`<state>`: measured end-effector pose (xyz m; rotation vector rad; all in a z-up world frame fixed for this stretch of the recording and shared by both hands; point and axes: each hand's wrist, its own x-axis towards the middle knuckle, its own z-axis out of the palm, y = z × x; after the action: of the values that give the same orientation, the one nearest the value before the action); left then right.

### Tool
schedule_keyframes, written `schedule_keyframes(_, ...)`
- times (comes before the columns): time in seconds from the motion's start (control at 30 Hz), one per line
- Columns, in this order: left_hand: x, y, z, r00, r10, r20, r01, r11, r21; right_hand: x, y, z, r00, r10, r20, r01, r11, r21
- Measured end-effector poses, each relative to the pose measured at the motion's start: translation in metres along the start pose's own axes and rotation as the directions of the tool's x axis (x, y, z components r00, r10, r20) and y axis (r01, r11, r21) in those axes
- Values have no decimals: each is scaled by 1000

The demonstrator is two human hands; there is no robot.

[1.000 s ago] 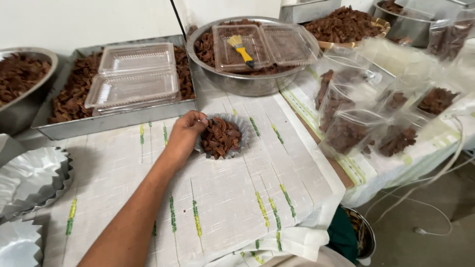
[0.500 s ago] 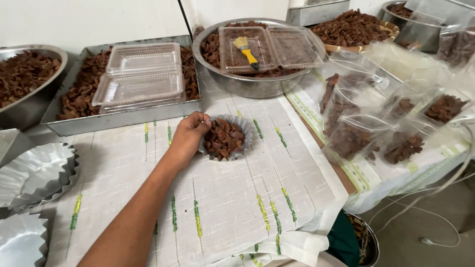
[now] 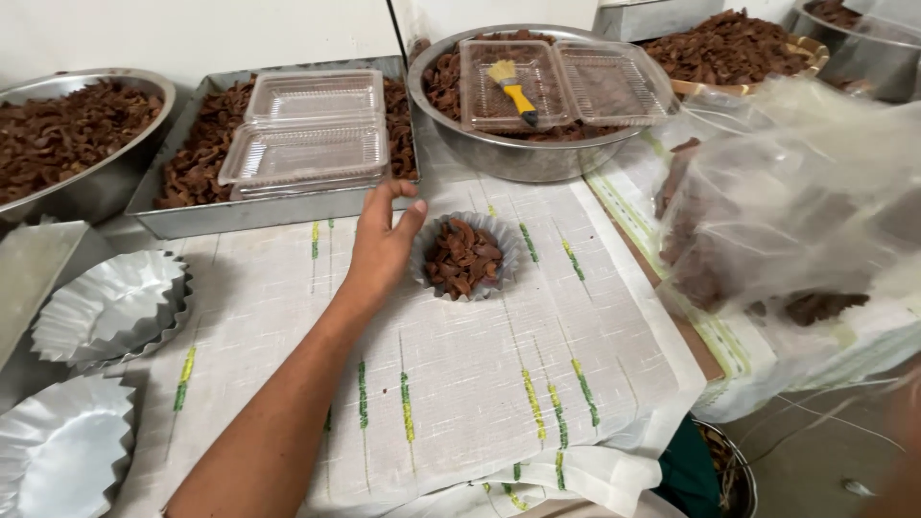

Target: Packing dried organic materials into small foil molds and plastic bags using a spoon.

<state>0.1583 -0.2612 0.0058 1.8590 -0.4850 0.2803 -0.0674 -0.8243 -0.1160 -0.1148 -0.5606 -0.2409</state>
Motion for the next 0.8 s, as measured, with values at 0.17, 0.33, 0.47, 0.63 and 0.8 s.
schedule_keyframes(0.17, -5, 12, -7, 988, 105, 112, -16, 797, -604, 77, 314, 165, 852, -244, 464, 408, -248, -879)
schedule_keyframes(0.33, -19, 14, 14, 882, 181, 435, 243, 617, -749, 79, 376, 136, 965, -261, 8, 120, 417, -901)
schedule_keyframes(0.47, -25, 32, 11, 914, 77, 398, 290, 562, -775, 72, 376, 138, 987, -158, 22, 81, 379, -922)
schedule_keyframes(0.63, -17, 29, 1, 907, 68, 415, 297, 593, -748, 78, 354, 152, 965, -192, 178, 234, 325, -916)
schedule_keyframes(0.8, -15, 9, 3, 874, 78, 479, 355, 572, -739, 77, 336, 127, 998, -65, -16, 15, 457, -889)
